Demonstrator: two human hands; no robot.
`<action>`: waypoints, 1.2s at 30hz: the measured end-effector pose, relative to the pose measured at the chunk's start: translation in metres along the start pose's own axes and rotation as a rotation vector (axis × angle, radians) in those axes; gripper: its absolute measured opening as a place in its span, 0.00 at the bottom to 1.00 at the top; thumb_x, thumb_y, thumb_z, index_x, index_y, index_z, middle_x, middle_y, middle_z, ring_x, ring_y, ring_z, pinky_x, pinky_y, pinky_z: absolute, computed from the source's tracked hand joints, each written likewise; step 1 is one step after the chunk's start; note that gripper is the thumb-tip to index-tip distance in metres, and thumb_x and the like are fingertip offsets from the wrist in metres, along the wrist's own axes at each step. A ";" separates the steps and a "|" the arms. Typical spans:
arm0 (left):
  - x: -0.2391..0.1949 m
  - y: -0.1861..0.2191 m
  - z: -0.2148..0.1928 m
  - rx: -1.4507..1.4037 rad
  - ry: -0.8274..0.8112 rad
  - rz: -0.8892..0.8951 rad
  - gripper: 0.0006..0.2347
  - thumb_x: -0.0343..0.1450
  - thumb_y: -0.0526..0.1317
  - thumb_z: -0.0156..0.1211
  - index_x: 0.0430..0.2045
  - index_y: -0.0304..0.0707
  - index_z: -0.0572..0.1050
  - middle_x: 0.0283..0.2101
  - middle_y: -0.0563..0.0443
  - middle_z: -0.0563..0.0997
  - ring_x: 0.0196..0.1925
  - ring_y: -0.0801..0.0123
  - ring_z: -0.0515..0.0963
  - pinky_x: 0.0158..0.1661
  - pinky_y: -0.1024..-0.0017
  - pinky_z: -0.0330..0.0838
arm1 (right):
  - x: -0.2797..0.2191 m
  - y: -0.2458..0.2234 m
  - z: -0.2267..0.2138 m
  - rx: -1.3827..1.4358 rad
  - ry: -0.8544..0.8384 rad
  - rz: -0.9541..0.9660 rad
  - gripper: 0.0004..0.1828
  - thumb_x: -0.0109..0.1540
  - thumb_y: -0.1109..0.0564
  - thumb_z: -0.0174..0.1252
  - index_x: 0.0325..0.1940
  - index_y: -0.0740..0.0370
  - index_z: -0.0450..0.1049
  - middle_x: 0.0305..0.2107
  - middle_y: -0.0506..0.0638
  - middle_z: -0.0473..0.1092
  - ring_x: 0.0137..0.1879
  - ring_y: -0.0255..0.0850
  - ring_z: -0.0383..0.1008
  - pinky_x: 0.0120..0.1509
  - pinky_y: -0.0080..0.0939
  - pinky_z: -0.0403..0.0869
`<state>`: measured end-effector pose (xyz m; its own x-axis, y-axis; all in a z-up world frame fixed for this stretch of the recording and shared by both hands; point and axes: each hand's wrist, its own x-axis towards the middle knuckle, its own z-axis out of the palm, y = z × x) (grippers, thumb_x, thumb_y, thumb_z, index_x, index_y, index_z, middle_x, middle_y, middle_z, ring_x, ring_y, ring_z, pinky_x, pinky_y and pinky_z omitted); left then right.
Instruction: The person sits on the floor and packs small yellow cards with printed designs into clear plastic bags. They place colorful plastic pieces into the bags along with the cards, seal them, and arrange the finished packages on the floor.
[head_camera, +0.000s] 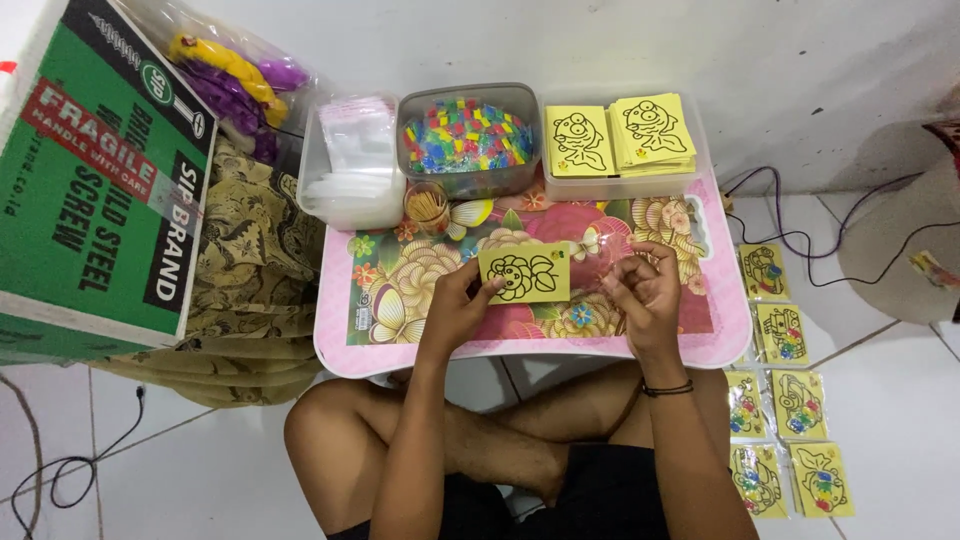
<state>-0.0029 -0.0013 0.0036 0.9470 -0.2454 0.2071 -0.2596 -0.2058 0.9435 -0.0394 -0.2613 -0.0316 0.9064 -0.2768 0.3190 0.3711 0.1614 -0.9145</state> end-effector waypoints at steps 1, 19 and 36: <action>0.000 -0.003 0.000 -0.003 0.001 0.002 0.08 0.72 0.39 0.63 0.24 0.36 0.75 0.14 0.46 0.71 0.20 0.69 0.67 0.24 0.69 0.61 | -0.001 -0.002 0.001 -0.003 -0.002 -0.002 0.30 0.60 0.67 0.62 0.63 0.62 0.57 0.29 0.52 0.68 0.33 0.33 0.67 0.36 0.27 0.67; -0.001 -0.014 -0.003 0.037 -0.026 0.004 0.10 0.72 0.41 0.63 0.23 0.36 0.74 0.13 0.46 0.70 0.19 0.66 0.66 0.24 0.69 0.58 | -0.003 -0.021 0.010 -0.070 -0.204 0.115 0.43 0.62 0.68 0.56 0.77 0.57 0.45 0.43 0.67 0.76 0.43 0.41 0.78 0.44 0.35 0.78; 0.001 -0.015 0.000 -0.030 0.063 0.028 0.06 0.74 0.37 0.60 0.28 0.35 0.75 0.19 0.42 0.75 0.22 0.63 0.75 0.26 0.68 0.69 | -0.004 -0.016 0.007 -0.087 0.000 0.061 0.33 0.65 0.66 0.55 0.74 0.59 0.55 0.28 0.55 0.75 0.27 0.29 0.66 0.30 0.24 0.64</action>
<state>0.0017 0.0020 -0.0105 0.9497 -0.1901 0.2487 -0.2814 -0.1707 0.9443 -0.0474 -0.2566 -0.0167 0.9268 -0.2689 0.2623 0.2966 0.0954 -0.9502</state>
